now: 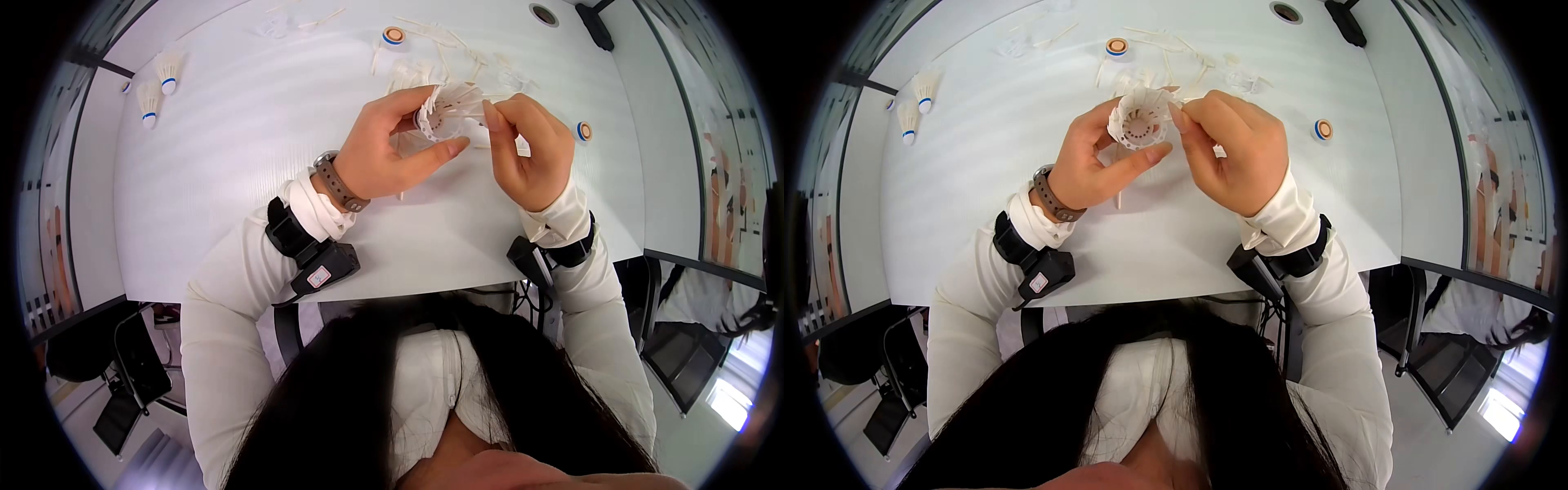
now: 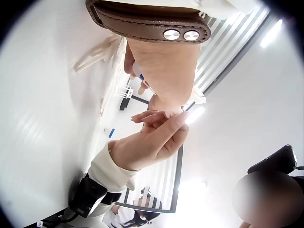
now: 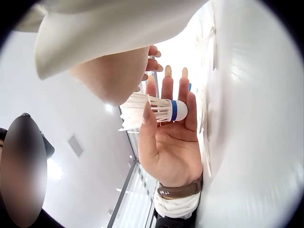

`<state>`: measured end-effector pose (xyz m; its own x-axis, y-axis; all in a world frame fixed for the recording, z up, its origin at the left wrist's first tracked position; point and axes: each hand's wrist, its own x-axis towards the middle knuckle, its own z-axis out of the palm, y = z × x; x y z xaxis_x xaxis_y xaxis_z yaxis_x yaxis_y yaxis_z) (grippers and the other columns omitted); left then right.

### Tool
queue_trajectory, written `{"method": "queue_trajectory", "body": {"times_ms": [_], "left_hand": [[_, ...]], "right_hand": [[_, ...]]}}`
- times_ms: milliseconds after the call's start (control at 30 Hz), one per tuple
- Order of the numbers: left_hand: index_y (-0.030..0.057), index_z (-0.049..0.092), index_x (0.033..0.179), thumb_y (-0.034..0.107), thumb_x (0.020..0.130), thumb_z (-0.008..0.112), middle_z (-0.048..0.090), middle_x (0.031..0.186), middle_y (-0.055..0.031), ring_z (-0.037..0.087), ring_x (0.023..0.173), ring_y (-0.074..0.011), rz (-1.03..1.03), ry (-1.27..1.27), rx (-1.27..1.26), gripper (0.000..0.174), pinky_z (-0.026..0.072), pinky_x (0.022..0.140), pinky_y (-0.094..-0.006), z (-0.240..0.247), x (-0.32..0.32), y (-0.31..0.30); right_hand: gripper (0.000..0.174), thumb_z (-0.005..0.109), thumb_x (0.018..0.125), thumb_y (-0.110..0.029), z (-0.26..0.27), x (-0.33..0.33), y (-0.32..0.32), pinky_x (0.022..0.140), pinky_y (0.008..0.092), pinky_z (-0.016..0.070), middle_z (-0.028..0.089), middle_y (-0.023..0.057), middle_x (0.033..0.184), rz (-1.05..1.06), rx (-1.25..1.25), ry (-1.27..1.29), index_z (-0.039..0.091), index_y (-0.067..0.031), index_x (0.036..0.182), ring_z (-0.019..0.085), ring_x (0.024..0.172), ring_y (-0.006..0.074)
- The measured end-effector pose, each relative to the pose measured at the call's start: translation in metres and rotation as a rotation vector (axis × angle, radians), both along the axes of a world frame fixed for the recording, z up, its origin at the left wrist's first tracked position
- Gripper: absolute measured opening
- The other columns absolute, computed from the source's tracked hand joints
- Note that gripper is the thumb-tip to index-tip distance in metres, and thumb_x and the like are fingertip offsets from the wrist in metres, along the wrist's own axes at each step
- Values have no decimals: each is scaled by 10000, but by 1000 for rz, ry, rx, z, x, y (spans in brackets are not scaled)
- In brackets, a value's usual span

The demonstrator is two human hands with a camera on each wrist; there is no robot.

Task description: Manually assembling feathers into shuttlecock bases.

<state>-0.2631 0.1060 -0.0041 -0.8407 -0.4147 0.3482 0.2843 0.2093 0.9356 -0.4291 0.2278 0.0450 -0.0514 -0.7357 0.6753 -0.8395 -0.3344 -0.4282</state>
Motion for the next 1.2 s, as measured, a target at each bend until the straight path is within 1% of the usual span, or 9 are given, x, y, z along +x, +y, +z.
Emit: {"method": "queue_trajectory", "body": {"times_ms": [33,133,233,333,433,1000,1067,1167,1200], "left_hand": [[-28,567,1316,57,891,707,633,1243,-95,591,1135,-159,-3,-1,-2,456,474,1008,-336,0,0,0],[-43,618,1234,72,839,767,660,1043,-82,616,955,-130,72,119,22,438,515,887,-291,-3,-6,3],[-46,608,1248,92,834,780,665,1051,-95,630,964,-144,91,82,-115,469,519,872,-298,-10,-6,-4],[-49,595,1268,106,829,789,666,1058,-105,632,958,-150,98,100,-34,504,518,859,-299,-12,-7,-1],[-16,561,1344,31,888,692,624,1306,-98,596,1147,-157,23,0,24,476,481,1003,-335,-4,0,0],[-39,612,1262,49,854,739,665,1089,-82,623,994,-134,81,30,-23,436,515,881,-292,-3,-1,1],[-42,618,1248,72,819,777,672,1045,-108,626,955,-146,100,86,-1,472,515,854,-296,-4,-4,2],[-27,613,1243,83,837,759,670,1037,-100,621,960,-155,155,132,-117,446,504,864,-300,-6,-6,-1],[-22,605,1235,89,851,748,667,1042,-94,617,962,-151,173,143,-71,425,499,868,-298,-3,-5,1]], "right_hand": [[92,678,846,45,0,0,0,475,294,412,561,63,651,-2,-1,-5,609,-15,838,528,510,189],[92,684,845,41,-1,1,0,477,294,414,564,64,651,-5,-1,-11,610,-14,837,531,512,192],[90,685,846,37,0,0,0,479,294,415,567,64,651,-6,6,-3,611,-13,837,534,515,193],[86,684,847,37,-1,1,-1,481,296,417,570,66,652,-3,20,-17,614,-12,837,536,517,195],[83,682,845,39,-4,1,-2,484,302,418,572,70,653,6,27,-38,617,-12,837,537,521,203],[58,663,871,35,-12,1,-5,475,306,409,598,87,676,-21,48,-87,634,-15,865,534,528,220],[28,650,897,2,-10,0,-3,493,295,415,607,79,691,-22,78,-115,634,-14,880,546,548,205],[45,601,931,-31,-11,-1,-2,545,285,431,623,61,733,-1,61,-230,632,-18,901,566,594,182],[64,580,942,-39,-10,0,-1,567,283,438,629,55,751,10,43,-281,631,-20,908,572,611,174]]}}
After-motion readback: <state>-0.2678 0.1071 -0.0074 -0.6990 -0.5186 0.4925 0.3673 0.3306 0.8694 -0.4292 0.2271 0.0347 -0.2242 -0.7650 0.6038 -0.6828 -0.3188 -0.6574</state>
